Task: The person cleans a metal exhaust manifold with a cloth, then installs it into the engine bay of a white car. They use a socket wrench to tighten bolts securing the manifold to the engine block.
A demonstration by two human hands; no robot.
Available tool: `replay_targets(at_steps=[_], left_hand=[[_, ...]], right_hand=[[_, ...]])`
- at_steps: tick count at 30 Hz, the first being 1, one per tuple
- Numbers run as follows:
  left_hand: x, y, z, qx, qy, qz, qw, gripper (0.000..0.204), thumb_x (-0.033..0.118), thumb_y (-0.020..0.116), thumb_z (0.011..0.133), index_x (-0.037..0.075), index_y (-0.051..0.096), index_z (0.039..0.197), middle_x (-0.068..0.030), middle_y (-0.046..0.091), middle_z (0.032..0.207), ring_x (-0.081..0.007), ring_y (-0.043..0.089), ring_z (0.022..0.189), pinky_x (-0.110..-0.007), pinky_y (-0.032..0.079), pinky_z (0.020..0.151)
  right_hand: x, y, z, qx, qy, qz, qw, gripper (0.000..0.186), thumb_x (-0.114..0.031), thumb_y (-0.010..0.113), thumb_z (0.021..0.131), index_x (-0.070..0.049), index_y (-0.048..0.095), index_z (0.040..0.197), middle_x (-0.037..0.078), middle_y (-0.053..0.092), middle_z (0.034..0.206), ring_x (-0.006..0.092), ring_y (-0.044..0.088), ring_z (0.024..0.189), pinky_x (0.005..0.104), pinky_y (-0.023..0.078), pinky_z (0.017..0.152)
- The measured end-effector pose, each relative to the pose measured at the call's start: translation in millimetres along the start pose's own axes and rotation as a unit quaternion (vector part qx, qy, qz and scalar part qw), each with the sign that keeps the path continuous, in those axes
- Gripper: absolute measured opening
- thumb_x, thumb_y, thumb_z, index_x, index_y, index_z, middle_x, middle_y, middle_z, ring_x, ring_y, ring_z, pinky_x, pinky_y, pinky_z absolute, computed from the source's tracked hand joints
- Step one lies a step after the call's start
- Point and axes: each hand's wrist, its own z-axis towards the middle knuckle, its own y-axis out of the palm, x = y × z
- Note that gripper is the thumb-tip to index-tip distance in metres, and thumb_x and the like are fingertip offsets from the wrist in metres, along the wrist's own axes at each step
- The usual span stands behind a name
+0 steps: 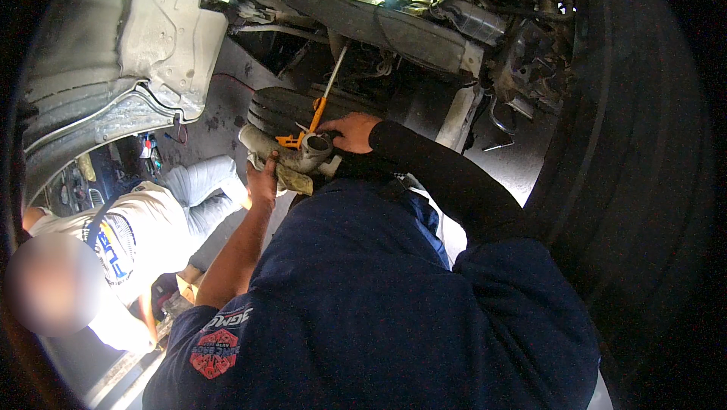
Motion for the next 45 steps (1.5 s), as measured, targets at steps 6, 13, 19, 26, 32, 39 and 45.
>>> replay_targets(at_steps=[6, 13, 19, 26, 32, 39, 45], left_hand=[[-10, -1, 6, -0.017, 0.007, -0.024, 1.000, 0.078, 0.037, 0.081, 0.094, -0.006, 0.045, 0.148, -0.0222, 0.064, 0.137, -0.0330, 0.063, 0.125, -0.041, 0.052, 0.104], [-29, 0, 19, -0.006, 0.037, -0.012, 0.999, 0.082, 0.040, 0.083, 0.092, -0.006, 0.046, 0.149, -0.0229, 0.065, 0.137, -0.0333, 0.066, 0.122, -0.042, 0.053, 0.104], [-28, 0, 17, -0.003, 0.028, -0.002, 1.000, 0.081, 0.040, 0.081, 0.094, -0.006, 0.045, 0.149, -0.0235, 0.065, 0.135, -0.0330, 0.067, 0.120, -0.042, 0.054, 0.103], [-20, -1, 12, -0.026, 0.020, -0.024, 0.999, 0.079, 0.039, 0.081, 0.094, -0.006, 0.046, 0.149, -0.0224, 0.063, 0.139, -0.0337, 0.063, 0.126, -0.042, 0.050, 0.108], [-18, 0, 8, -0.022, 0.032, -0.043, 0.998, 0.083, 0.044, 0.081, 0.091, -0.009, 0.047, 0.146, -0.0253, 0.065, 0.136, -0.0347, 0.066, 0.122, -0.042, 0.051, 0.105], [-10, 0, 3, 0.010, 0.011, 0.023, 1.000, 0.077, 0.038, 0.081, 0.093, -0.005, 0.047, 0.147, -0.0227, 0.064, 0.139, -0.0333, 0.062, 0.128, -0.042, 0.048, 0.109], [-11, 0, 6, -0.022, 0.007, -0.050, 0.998, 0.075, 0.037, 0.081, 0.094, -0.005, 0.047, 0.147, -0.0209, 0.064, 0.138, -0.0321, 0.062, 0.126, -0.042, 0.049, 0.108]], right_hand=[[0, -8, -6, -0.023, 0.025, -0.004, 0.999, 0.054, -0.028, 0.057, 0.099, -0.027, 0.056, 0.153, 0.023, 0.073, 0.088, 0.0409, 0.073, 0.096, 0.0533, 0.054, 0.099], [13, 2, -14, -0.009, -0.005, -0.004, 1.000, 0.055, -0.029, 0.056, 0.101, -0.022, 0.054, 0.155, 0.025, 0.075, 0.098, 0.0401, 0.073, 0.098, 0.0533, 0.055, 0.098], [18, 13, -27, 0.005, -0.009, 0.019, 1.000, 0.057, -0.032, 0.055, 0.102, -0.016, 0.053, 0.156, 0.026, 0.073, 0.121, 0.0414, 0.071, 0.114, 0.0508, 0.054, 0.103], [16, 14, -19, 0.032, -0.020, 0.103, 0.994, 0.057, -0.032, 0.053, 0.102, -0.017, 0.052, 0.158, 0.024, 0.066, 0.142, 0.0407, 0.065, 0.128, 0.0486, 0.050, 0.111], [10, 14, -12, -0.017, 0.013, 0.080, 0.997, 0.057, -0.031, 0.052, 0.102, -0.018, 0.051, 0.158, 0.023, 0.064, 0.146, 0.0411, 0.063, 0.130, 0.0483, 0.048, 0.114], [9, 19, -30, 0.003, 0.011, 0.089, 0.996, 0.059, -0.031, 0.053, 0.102, -0.016, 0.050, 0.159, 0.022, 0.060, 0.151, 0.0398, 0.060, 0.135, 0.0466, 0.047, 0.117], [-5, 22, -50, 0.020, 0.028, 0.161, 0.986, 0.062, -0.025, 0.056, 0.098, -0.018, 0.051, 0.159, 0.016, 0.074, 0.110, 0.0271, 0.069, 0.098, 0.0397, 0.054, 0.091]])
